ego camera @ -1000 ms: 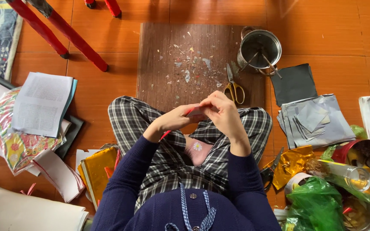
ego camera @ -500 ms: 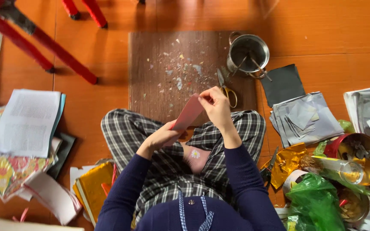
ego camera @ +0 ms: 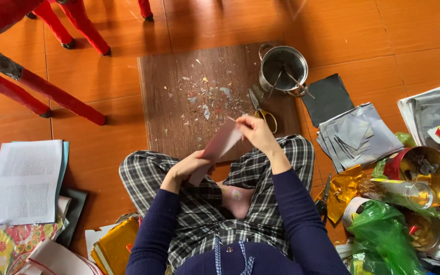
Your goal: Cutting strips of paper with scissors and folding them while sitting on the floor
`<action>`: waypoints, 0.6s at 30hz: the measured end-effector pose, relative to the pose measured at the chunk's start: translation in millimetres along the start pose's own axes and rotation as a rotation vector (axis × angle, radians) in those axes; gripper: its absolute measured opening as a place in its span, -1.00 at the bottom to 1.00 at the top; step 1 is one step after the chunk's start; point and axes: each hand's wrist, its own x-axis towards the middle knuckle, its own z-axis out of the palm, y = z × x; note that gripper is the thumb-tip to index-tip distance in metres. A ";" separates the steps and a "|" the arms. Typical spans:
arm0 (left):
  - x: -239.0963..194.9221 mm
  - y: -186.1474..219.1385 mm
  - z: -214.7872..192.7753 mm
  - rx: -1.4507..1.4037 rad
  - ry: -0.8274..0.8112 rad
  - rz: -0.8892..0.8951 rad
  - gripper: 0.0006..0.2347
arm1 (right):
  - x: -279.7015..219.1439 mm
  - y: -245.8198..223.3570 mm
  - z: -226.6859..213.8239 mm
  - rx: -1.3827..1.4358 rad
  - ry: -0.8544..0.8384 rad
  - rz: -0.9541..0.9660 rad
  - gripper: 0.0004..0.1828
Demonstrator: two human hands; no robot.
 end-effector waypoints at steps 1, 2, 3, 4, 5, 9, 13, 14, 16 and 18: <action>-7.9 17.5 2.9 -0.001 -0.001 -0.006 -0.84 | 9.8 19.1 -5.7 0.002 0.001 0.005 -0.92; -16.3 33.8 6.0 -0.124 0.097 0.026 -0.82 | 19.1 38.7 -10.7 -0.126 0.084 0.043 -0.90; -24.6 49.9 8.5 -0.247 0.197 0.056 -0.78 | 28.3 58.7 -15.1 -0.255 0.166 0.079 -0.89; -28.4 63.9 8.8 -0.254 0.203 0.049 -0.78 | 34.0 85.2 -25.1 -0.253 0.157 0.087 -0.89; -32.4 77.5 8.4 -0.359 0.236 0.106 -0.77 | 39.4 112.2 -34.3 -0.581 0.172 0.227 -0.73; 3.0 44.3 -31.7 -0.834 0.345 0.250 -0.54 | 41.9 158.0 -31.6 -0.992 0.073 0.460 -0.25; 2.7 41.0 -45.2 -1.021 0.256 0.423 -0.49 | 45.8 137.4 -2.5 -1.046 0.035 0.506 -0.18; 2.1 40.5 -48.5 -1.031 0.225 0.466 -0.48 | 44.9 135.7 0.4 -0.944 0.090 0.493 -0.14; -0.8 39.4 -53.6 -1.052 0.209 0.512 -0.48 | 49.5 161.7 2.0 -0.849 0.126 0.480 -0.10; -3.0 40.6 -58.7 -1.064 0.191 0.566 -0.49 | 62.8 217.1 -0.9 -0.358 0.200 0.493 0.07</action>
